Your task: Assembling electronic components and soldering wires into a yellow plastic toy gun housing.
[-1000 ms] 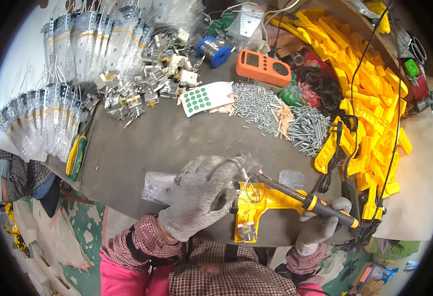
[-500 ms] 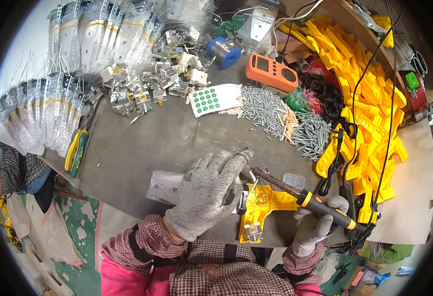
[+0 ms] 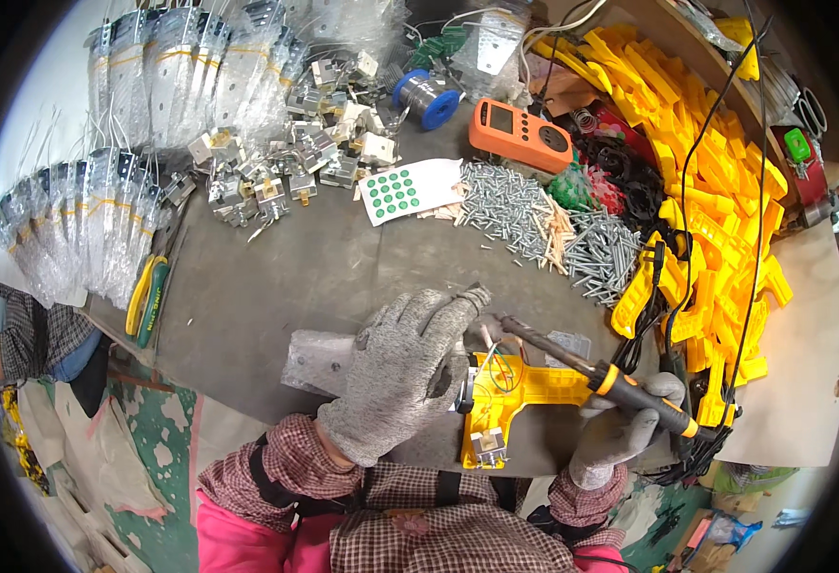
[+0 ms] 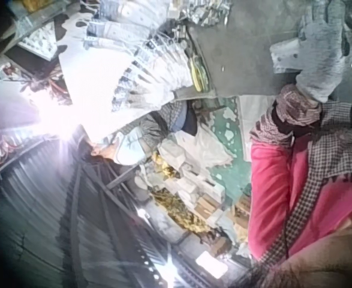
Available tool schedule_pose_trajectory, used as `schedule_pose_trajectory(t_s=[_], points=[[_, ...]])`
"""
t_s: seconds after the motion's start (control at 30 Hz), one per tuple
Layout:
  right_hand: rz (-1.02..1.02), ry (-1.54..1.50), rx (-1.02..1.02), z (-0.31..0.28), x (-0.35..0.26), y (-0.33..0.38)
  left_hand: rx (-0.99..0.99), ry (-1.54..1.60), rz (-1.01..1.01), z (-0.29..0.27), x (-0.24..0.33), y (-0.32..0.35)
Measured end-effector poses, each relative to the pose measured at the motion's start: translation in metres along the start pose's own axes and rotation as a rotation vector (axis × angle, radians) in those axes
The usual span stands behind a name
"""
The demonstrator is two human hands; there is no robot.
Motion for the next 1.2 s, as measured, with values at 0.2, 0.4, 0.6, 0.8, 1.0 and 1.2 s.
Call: schedule_pose_trajectory(t_s=[0.2,0.4,0.6,0.8,1.0,1.2], points=[[0.052,0.001,0.033,-0.025,0.013,-0.005,-0.173,-0.064,-0.013,0.014,0.014,-0.008],[0.063,-0.041,0.009,-0.021,0.017,-0.002,-0.224,-0.061,-0.039,0.026,0.005,-0.006],[0.09,-0.051,0.013,-0.018,0.018,-0.001,-0.183,-0.109,-0.011,0.024,0.008,-0.003],[0.085,-0.033,0.022,-0.023,0.019,-0.002,-0.183,-0.064,0.014,0.012,0.011,-0.005],[-0.017,0.1,0.133,-0.052,0.031,-0.014,-0.115,0.104,0.137,-0.015,0.02,0.032],[0.462,-0.32,0.094,-0.024,0.047,-0.008,-0.242,0.064,0.117,-0.006,0.032,0.056]])
Point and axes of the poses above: each hand's wrist, its own y-axis away from the middle knuckle, its own z-axis out of the palm, x = y × z, the point moved 7 cm from there along -y, towards the middle knuckle, and after that the axes turned 12 degrees about -z, right-handed, at the moved point
